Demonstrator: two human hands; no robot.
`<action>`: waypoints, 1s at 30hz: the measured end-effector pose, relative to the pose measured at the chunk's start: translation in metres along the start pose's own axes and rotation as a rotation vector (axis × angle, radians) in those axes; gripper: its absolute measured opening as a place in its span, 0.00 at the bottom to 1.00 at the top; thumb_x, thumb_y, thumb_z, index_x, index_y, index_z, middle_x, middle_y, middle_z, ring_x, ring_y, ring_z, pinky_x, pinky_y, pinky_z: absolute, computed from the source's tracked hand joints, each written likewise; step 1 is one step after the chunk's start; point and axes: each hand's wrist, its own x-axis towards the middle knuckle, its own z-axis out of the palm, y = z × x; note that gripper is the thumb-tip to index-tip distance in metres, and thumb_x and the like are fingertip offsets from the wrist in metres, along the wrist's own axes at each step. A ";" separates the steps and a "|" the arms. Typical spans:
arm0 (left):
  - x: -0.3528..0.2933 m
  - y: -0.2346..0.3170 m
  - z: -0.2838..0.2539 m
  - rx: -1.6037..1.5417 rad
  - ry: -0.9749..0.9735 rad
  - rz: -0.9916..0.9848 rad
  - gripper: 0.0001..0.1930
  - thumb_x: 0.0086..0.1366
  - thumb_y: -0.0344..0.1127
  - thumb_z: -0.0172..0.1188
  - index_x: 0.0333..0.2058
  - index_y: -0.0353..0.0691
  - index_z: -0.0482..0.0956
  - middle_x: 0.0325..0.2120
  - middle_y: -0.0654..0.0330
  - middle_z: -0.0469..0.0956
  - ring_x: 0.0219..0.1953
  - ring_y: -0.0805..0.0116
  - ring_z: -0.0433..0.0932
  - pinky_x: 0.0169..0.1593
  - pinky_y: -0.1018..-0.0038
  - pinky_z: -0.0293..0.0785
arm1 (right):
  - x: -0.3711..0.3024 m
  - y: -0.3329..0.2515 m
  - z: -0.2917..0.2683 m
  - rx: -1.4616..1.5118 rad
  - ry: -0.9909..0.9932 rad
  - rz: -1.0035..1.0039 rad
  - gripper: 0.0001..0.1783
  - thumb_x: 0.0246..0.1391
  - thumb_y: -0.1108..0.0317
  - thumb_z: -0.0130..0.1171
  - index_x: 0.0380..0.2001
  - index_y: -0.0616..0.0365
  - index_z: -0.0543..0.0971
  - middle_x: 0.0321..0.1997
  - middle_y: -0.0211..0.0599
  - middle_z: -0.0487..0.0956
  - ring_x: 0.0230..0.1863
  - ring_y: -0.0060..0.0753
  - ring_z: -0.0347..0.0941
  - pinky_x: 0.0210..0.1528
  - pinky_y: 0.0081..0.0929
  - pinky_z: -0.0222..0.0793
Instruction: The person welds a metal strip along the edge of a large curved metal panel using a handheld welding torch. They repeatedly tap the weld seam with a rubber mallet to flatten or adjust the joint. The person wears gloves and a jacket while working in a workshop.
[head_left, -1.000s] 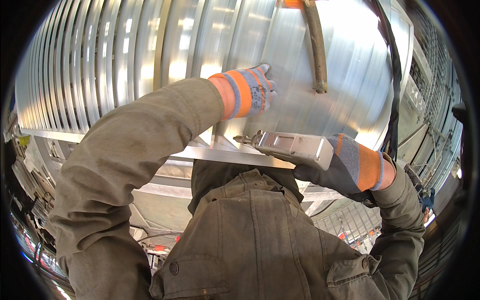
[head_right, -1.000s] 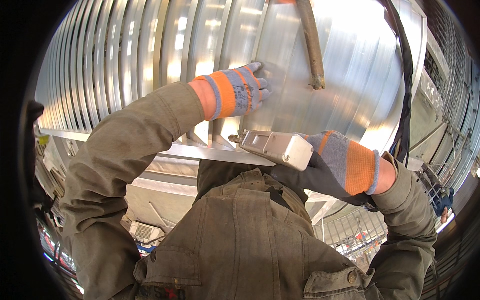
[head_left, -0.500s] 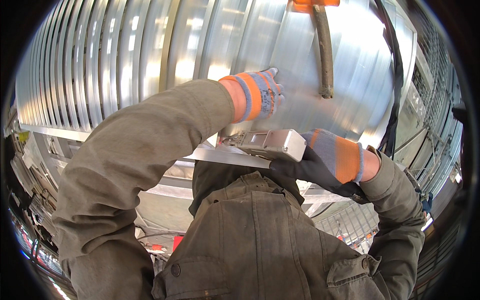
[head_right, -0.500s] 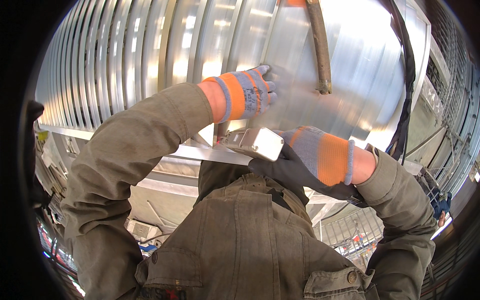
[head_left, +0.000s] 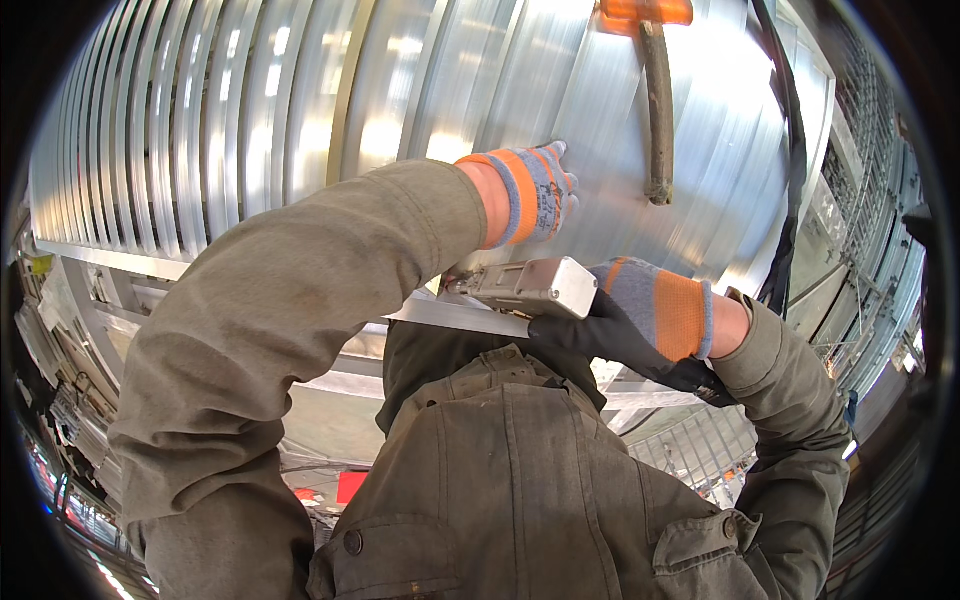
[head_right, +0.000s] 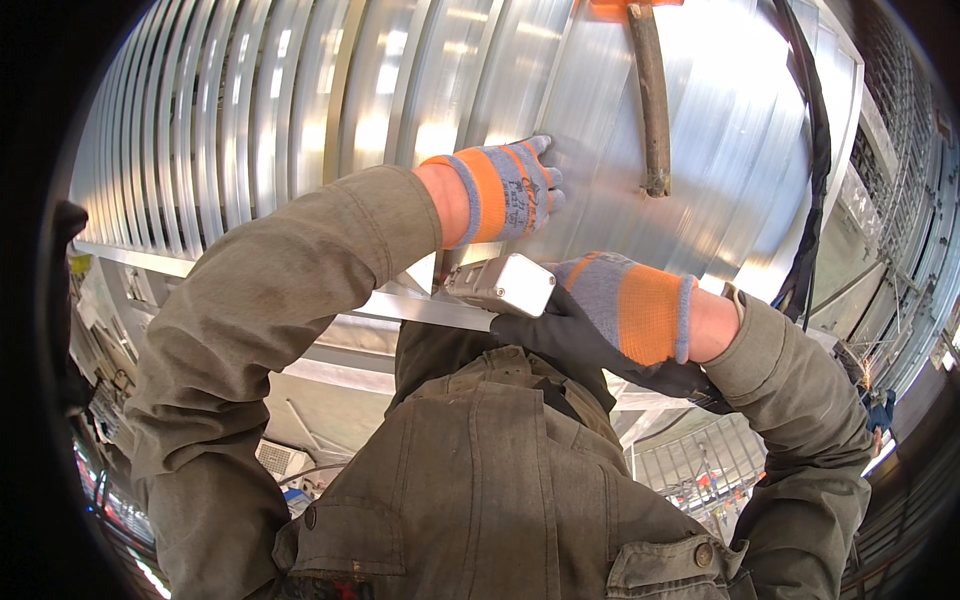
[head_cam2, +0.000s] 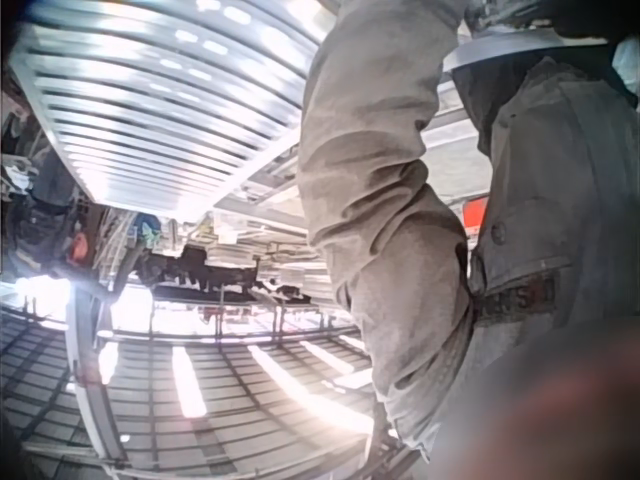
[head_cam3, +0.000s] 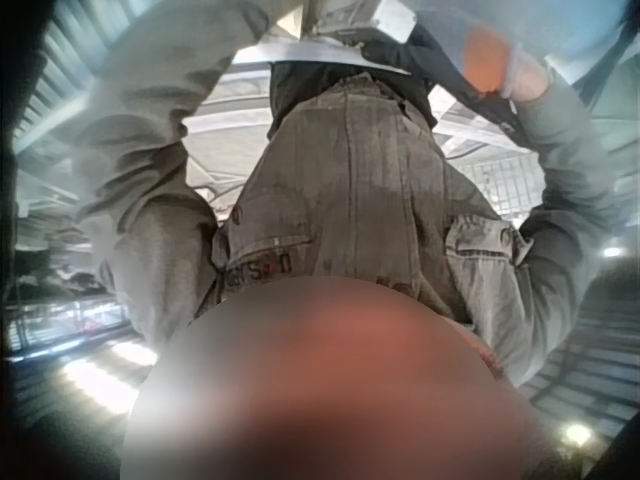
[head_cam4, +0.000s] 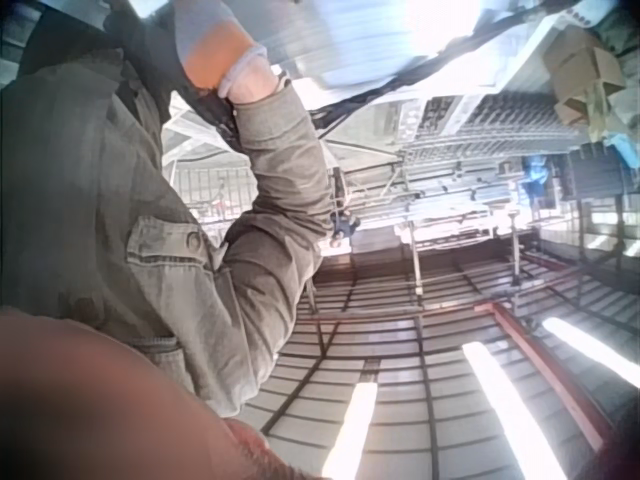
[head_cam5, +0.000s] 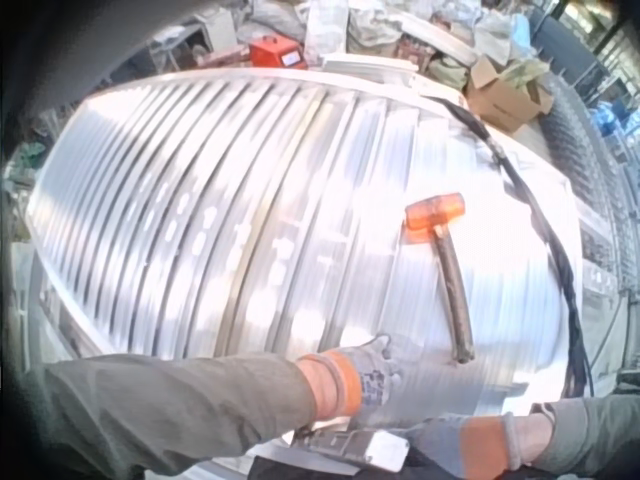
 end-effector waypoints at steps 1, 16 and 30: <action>0.001 0.000 0.001 0.004 0.001 -0.007 0.29 0.70 0.44 0.75 0.68 0.51 0.85 0.72 0.63 0.83 0.76 0.59 0.77 0.89 0.47 0.55 | 0.001 -0.001 -0.001 -0.025 -0.017 0.021 0.26 0.82 0.45 0.61 0.70 0.48 0.84 0.38 0.40 0.90 0.38 0.40 0.84 0.47 0.39 0.81; -0.003 0.002 -0.005 0.086 -0.064 0.002 0.20 0.78 0.44 0.65 0.66 0.58 0.86 0.74 0.68 0.78 0.79 0.64 0.72 0.85 0.48 0.53 | 0.011 -0.012 0.005 0.064 0.009 0.064 0.31 0.79 0.35 0.62 0.47 0.56 0.91 0.27 0.40 0.89 0.27 0.34 0.83 0.39 0.38 0.80; -0.002 0.003 -0.007 0.042 -0.040 0.021 0.20 0.78 0.40 0.63 0.65 0.54 0.87 0.74 0.66 0.82 0.79 0.62 0.75 0.89 0.44 0.52 | 0.004 -0.016 0.002 0.040 -0.041 -0.018 0.30 0.81 0.37 0.60 0.56 0.54 0.91 0.28 0.41 0.90 0.26 0.33 0.84 0.38 0.37 0.82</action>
